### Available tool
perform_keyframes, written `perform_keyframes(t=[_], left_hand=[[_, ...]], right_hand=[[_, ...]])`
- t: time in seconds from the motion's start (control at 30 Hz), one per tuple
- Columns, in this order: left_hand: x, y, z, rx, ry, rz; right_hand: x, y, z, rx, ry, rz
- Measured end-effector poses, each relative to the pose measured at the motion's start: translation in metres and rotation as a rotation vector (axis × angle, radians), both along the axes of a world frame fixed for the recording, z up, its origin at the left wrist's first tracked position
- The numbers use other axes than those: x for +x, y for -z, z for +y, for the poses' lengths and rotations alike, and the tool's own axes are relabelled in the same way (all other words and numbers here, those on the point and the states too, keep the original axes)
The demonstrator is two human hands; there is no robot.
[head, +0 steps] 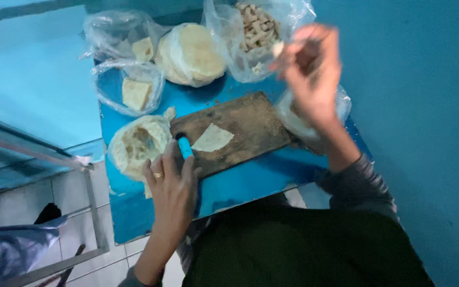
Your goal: The person sits at a small blue table and tears thin square pastry sheets into smaller pieces by hand over a wooden cutting board, occasionally folding or pressing the pieces, and drops the finished pieces into a plastic bag beside the board. They repeat this cycle continuously, taking new sheets from a stack on the table.
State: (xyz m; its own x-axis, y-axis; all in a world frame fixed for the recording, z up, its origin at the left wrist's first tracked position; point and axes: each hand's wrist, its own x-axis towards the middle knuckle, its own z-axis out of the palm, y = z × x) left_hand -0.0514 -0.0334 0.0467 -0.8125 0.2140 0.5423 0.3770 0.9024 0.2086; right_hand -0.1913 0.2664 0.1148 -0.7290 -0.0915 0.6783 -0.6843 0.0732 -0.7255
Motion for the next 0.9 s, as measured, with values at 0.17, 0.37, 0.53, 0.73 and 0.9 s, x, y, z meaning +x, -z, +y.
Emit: perform_keyframes(t=[0.17,0.37,0.53,0.73,0.9], left_hand=[[-0.030,0.006,0.012,-0.253,-0.042,-0.001],[-0.057,0.015,0.026,-0.311,-0.139,-0.058],[-0.061,0.030,0.026,-0.341,-0.182,0.001],[-0.064,0.031,0.026,-0.231,-0.123,-0.065],[-0.056,0.027,0.022,-0.135,-0.147,-0.071]], right_hand=[[-0.060,-0.026,0.015,0.583,0.446,0.170],[-0.033,-0.026,0.044,0.598,0.440,0.073],[0.022,-0.005,0.080,1.045,0.216,-0.292],[0.024,0.020,0.079,1.164,0.059,-0.415],[0.029,0.022,0.087,1.116,0.046,-0.481]])
